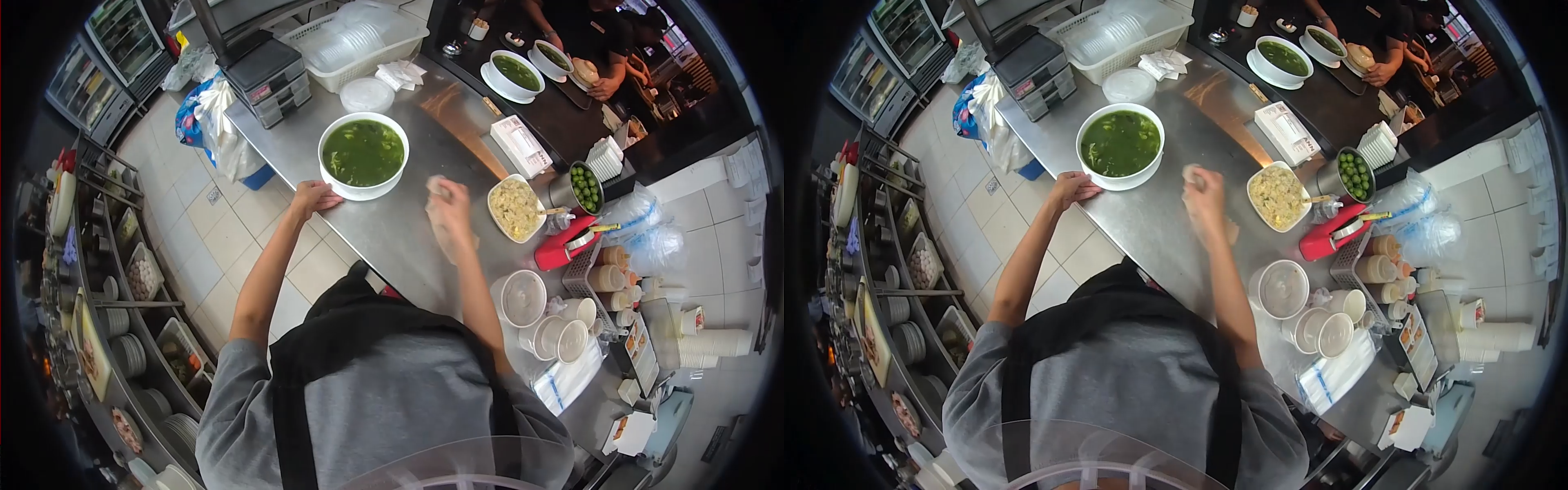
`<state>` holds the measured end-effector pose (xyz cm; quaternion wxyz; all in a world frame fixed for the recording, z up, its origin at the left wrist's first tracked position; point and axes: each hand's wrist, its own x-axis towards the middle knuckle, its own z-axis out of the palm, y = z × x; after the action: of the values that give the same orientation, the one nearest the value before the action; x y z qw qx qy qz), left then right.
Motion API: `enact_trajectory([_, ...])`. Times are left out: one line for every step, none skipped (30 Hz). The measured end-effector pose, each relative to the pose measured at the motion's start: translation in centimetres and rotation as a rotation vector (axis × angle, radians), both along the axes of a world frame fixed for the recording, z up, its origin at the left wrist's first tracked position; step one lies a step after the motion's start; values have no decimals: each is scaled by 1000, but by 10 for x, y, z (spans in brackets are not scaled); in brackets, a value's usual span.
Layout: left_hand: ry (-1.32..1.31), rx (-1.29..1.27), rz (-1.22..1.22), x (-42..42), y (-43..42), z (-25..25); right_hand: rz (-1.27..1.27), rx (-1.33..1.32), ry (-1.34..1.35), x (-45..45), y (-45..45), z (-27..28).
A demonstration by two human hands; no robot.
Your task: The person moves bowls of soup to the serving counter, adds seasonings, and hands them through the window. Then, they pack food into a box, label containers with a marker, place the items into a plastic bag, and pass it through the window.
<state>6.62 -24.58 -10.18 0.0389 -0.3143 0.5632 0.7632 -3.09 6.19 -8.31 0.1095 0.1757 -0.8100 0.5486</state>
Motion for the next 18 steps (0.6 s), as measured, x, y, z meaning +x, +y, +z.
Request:
enact_trajectory([1, 28, 34, -1, 10, 0, 43, 34, 74, -6, -14, -9])
enact_trajectory([2, 52, 53, -2, 20, -1, 71, 77, -14, -11, -24, -8])
enact_trajectory([3, 77, 73, -3, 30, -2, 98, 120, -101, -15, -33, -7])
enact_trajectory([5, 102, 92, -4, 37, -4, 42, 65, -167, -16, -43, -4])
enact_trajectory([14, 114, 96, -6, 42, -7, -14, 10, -231, -17, -52, -1])
enact_trajectory([17, 125, 111, -6, 49, -7, -70, -45, -295, -17, -58, 1])
enact_trajectory([21, 136, 126, -6, 56, -6, -61, 43, -185, -22, -63, -10])
enact_trajectory([22, 145, 142, -6, 62, -5, -50, 130, -76, -24, -66, -21])
enact_trajectory([38, 142, 157, -7, 67, -5, -41, 216, 27, -23, -69, -27])
enact_trajectory([36, 134, 166, -6, 70, -5, -59, 264, 50, -20, -70, -33])
enact_trajectory([36, 128, 174, -6, 71, -4, -77, 313, 76, -18, -70, -39])
enact_trajectory([37, 121, 182, -6, 72, -4, -96, 362, 101, -13, -70, -41])
enact_trajectory([37, 115, 175, -5, 72, -6, -91, 369, 114, -3, -69, -39])
enact_trajectory([42, 109, 166, -4, 71, -7, -86, 375, 131, 8, -67, -37])
enact_trajectory([48, 102, 158, -5, 70, -7, -83, 380, 149, 16, -66, -34])
enact_trajectory([41, 110, 77, -5, 65, -7, -24, 358, 130, 22, -64, -34])
enact_trajectory([32, 118, -5, -2, 56, -7, 35, 336, 110, 26, -59, -32])
enact_trajectory([21, 126, -86, -1, 46, -7, 93, 313, 88, 27, -56, -30])
